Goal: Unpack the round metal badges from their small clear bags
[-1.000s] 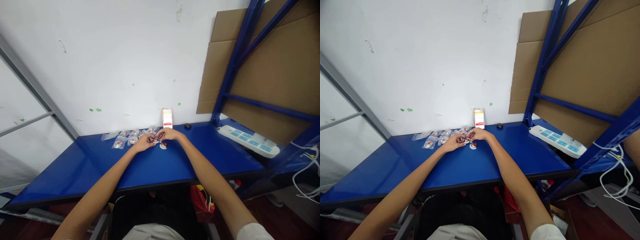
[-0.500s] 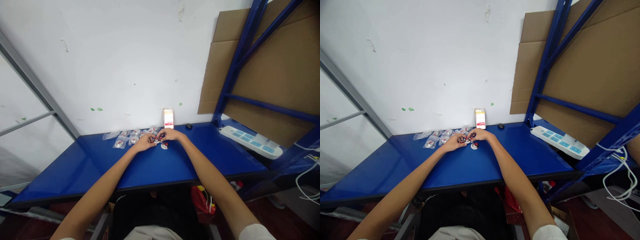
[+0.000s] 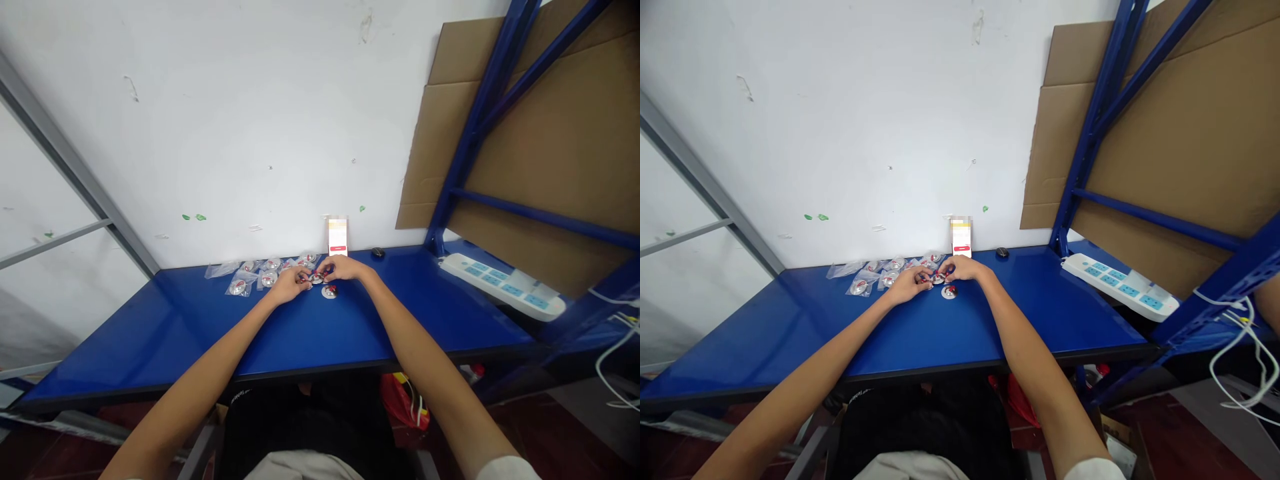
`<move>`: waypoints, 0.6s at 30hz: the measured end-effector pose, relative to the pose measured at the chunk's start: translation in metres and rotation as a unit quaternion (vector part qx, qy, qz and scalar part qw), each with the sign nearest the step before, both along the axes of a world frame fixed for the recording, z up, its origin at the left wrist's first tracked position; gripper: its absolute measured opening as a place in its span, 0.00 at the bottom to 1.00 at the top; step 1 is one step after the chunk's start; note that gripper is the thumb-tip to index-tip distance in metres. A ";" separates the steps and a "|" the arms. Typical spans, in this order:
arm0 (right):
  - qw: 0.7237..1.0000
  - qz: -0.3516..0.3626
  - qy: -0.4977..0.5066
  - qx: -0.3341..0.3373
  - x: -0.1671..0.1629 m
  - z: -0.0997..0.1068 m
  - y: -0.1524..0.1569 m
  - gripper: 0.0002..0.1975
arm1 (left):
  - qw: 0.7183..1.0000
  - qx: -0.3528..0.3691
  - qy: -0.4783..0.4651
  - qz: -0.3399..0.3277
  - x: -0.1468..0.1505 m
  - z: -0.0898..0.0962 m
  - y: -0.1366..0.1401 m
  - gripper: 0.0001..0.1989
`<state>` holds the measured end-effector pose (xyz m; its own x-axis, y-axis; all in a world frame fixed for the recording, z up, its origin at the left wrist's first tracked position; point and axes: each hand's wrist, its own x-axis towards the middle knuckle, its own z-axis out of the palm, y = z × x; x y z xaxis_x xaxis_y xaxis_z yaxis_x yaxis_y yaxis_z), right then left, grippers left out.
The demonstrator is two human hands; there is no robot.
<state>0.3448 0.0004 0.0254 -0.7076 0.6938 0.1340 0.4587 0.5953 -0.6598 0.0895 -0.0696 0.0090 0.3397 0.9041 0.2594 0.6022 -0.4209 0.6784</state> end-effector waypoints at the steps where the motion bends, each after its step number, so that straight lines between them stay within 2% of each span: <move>1: 1.000 -0.003 -0.001 -0.001 0.001 0.000 0.000 0.20 | 1.000 -0.002 -0.004 0.001 0.000 0.000 0.000 0.20; 8: 1.000 -0.017 -0.009 -0.002 0.003 0.003 -0.002 0.19 | 1.000 0.016 0.003 -0.003 -0.001 -0.001 0.000 0.18; 13: 1.000 -0.021 -0.010 -0.004 0.001 0.005 -0.006 0.18 | 0.999 -0.013 -0.025 -0.020 -0.002 -0.002 0.002 0.18; 18: 1.000 -0.019 -0.009 -0.015 0.000 0.009 -0.010 0.17 | 0.998 -0.033 -0.034 -0.042 -0.006 0.006 0.002 0.19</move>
<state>0.3453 -0.0100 0.0344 -0.6826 0.7239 0.1002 0.4919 0.5566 -0.6695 0.0835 -0.0676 0.0146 0.3994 0.8888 0.2249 0.5175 -0.4211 0.7449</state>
